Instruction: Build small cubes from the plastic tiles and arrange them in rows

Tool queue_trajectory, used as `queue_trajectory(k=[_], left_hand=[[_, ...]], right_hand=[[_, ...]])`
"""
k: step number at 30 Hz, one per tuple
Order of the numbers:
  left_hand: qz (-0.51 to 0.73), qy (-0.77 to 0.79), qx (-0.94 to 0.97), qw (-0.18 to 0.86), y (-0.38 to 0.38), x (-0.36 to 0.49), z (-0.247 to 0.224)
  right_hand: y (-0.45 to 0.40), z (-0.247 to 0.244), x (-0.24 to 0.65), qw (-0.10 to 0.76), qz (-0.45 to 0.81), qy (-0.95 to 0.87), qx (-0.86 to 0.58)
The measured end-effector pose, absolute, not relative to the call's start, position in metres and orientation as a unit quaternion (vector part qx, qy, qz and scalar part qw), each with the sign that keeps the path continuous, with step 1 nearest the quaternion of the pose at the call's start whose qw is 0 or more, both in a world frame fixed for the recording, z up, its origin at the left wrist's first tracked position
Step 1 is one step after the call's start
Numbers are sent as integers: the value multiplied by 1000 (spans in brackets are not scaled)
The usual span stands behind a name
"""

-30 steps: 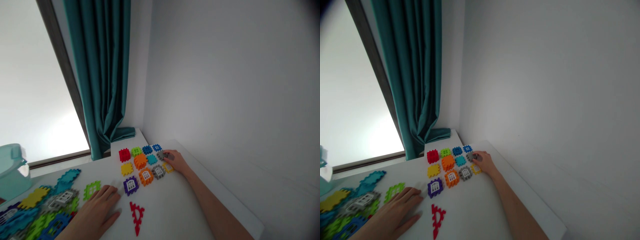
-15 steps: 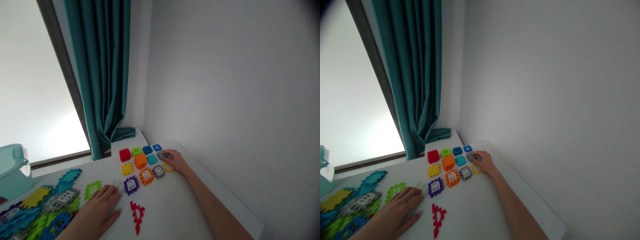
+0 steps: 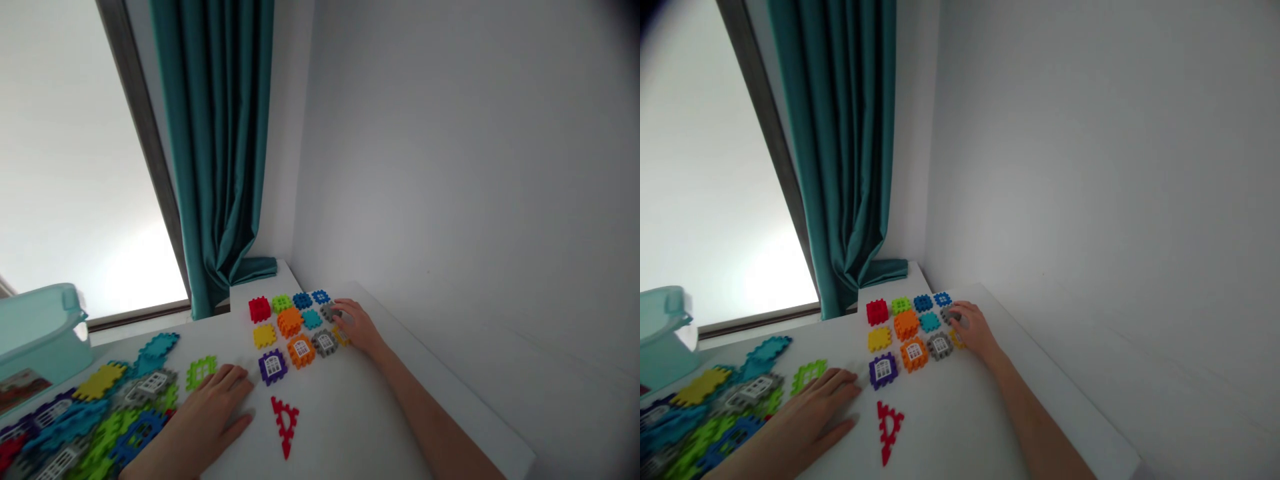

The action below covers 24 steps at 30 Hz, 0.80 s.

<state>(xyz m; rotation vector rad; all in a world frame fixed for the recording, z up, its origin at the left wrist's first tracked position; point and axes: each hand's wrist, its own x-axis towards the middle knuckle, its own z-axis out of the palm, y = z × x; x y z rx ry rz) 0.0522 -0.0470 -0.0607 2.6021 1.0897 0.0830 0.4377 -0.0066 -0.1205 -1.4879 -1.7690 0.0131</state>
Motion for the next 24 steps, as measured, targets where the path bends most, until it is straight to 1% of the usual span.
queue_trajectory(k=[8,13,17,21,24], left_hand=[[33,361,919,158,-47,43,-45],[80,401,903,134,-33,14,-24],[78,438,887,123,-23,-21,-11],[78,468,871,125,-16,-49,-9],[87,475,865,134,-15,-60,-8]], right_hand=[[-21,-99,393,425,-8,-727,-540],[-27,-90,365,432,-38,-739,-515],[-26,-80,342,428,-73,-752,-496],[-22,-68,309,404,-81,-778,-474],[-20,-63,273,359,-61,-816,-449]])
